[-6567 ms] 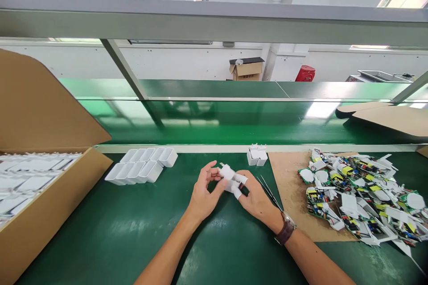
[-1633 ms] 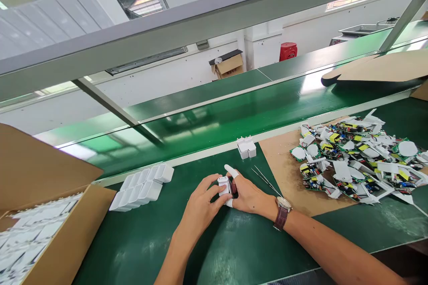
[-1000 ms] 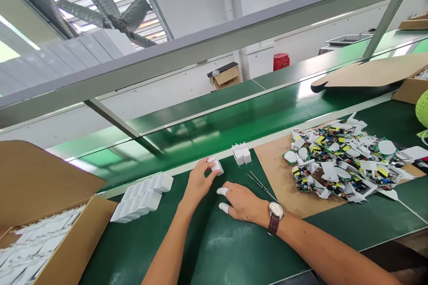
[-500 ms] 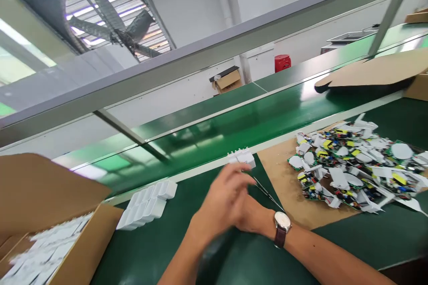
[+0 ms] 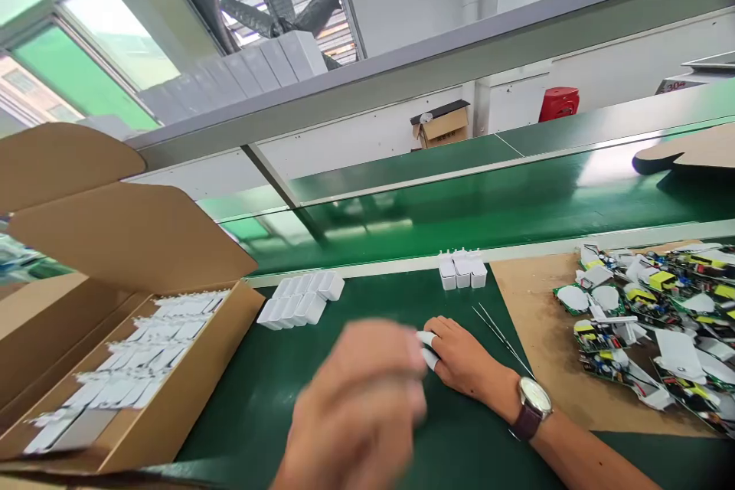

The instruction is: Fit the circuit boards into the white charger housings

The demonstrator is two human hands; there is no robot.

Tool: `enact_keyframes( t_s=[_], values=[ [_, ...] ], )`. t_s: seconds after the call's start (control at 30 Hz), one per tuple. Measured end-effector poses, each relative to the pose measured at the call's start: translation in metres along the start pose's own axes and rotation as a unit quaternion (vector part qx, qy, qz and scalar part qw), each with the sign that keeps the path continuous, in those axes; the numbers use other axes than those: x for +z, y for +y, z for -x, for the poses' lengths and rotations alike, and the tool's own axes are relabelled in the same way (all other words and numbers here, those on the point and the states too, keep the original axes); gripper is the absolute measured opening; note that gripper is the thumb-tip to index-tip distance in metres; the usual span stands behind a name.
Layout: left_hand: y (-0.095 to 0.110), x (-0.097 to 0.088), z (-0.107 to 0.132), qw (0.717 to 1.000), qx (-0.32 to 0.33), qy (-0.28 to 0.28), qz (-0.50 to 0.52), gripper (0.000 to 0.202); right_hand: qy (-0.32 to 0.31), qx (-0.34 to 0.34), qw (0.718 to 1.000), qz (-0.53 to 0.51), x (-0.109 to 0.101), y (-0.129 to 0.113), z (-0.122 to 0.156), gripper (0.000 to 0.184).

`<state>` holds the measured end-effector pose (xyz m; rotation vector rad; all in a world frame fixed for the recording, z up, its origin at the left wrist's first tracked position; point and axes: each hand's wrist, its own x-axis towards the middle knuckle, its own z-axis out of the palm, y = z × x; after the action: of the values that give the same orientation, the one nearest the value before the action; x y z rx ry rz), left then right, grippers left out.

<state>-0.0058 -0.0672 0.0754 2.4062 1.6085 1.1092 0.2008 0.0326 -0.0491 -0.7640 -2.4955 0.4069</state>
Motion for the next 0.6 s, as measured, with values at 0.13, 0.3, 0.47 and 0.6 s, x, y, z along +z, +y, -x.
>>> enact_keyframes(
  t_s=[0.13,0.3,0.47,0.6],
  values=[
    [-0.084,0.003,-0.059,0.964,-0.09,0.156,-0.194,0.023,0.03,-0.009,0.999,-0.022,0.001,0.002,0.0,0.025],
    [-0.177,0.027,-0.044,0.927,-0.229,0.161,-0.252,0.012,0.058,-0.024,0.996,-0.067,0.01,0.012,0.001,0.029],
    [-0.168,0.049,-0.037,0.958,-0.2,0.116,-0.169,0.013,0.054,-0.027,0.996,-0.07,0.009,0.015,0.002,0.03],
    [-0.128,0.072,-0.042,0.997,-0.078,0.006,0.004,0.022,0.018,-0.002,0.999,-0.05,0.001,0.001,0.001,0.025]
  ],
)
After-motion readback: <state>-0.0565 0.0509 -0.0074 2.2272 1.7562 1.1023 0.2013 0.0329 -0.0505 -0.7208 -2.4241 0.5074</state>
